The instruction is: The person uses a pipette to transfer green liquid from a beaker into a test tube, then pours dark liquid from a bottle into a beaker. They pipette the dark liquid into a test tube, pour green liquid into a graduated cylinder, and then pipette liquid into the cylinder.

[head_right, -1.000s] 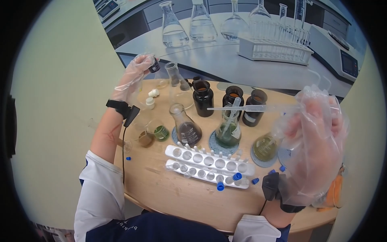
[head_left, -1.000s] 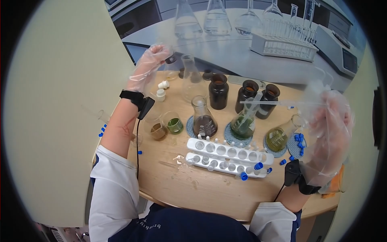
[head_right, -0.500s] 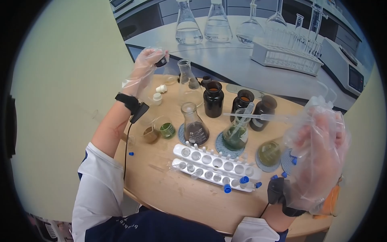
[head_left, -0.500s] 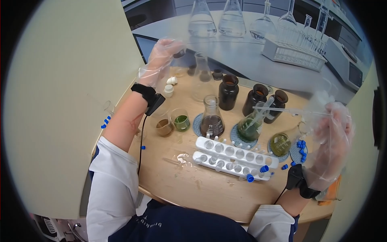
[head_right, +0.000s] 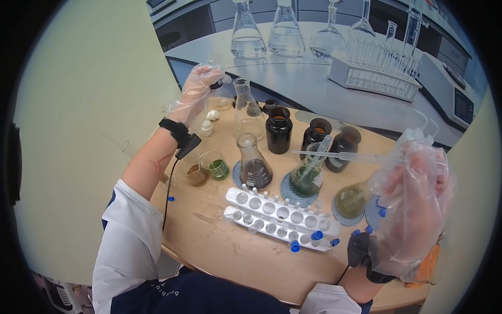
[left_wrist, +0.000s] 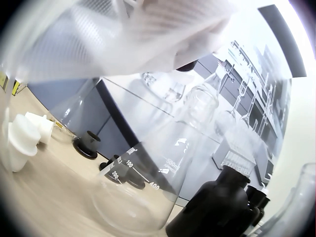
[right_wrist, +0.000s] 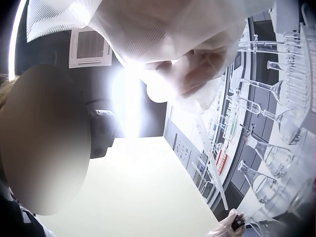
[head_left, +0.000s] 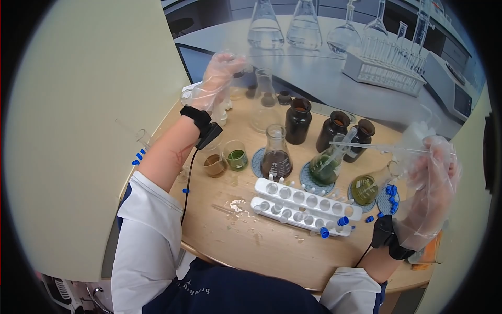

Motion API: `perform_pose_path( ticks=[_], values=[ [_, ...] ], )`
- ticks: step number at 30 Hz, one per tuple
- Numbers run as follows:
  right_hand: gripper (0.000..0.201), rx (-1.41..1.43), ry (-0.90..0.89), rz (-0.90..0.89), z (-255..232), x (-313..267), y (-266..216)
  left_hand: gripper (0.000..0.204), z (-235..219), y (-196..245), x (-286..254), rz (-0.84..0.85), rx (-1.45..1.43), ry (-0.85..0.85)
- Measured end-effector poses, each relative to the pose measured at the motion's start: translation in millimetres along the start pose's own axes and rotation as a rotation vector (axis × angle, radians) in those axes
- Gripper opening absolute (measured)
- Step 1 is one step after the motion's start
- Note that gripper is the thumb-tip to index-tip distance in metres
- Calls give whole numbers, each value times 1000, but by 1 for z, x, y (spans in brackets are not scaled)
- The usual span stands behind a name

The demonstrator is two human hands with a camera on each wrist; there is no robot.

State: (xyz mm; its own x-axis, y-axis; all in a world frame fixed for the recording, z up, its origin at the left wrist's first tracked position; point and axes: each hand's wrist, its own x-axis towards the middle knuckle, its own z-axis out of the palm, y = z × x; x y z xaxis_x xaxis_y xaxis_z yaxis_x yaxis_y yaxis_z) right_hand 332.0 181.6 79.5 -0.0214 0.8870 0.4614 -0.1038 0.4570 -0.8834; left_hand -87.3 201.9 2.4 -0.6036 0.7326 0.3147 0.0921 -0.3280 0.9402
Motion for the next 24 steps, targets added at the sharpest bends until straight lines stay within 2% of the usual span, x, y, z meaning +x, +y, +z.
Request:
perform_pose_path(
  ticks=[6,12,15,21,24],
  values=[
    [18,-17,2,0,0,1,3,36,12,12,-12,-103,-27,13],
    [22,-23,-41,-27,0,3,6,34,16,18,-16,-133,32,19],
    [25,12,-71,-33,-2,4,10,34,12,14,-14,-120,38,8],
    [27,-13,-98,-50,-2,4,10,50,7,14,-17,-105,112,-66],
    [25,-21,-102,-61,-2,3,11,56,-2,-4,-6,1,158,-13]
  ],
)
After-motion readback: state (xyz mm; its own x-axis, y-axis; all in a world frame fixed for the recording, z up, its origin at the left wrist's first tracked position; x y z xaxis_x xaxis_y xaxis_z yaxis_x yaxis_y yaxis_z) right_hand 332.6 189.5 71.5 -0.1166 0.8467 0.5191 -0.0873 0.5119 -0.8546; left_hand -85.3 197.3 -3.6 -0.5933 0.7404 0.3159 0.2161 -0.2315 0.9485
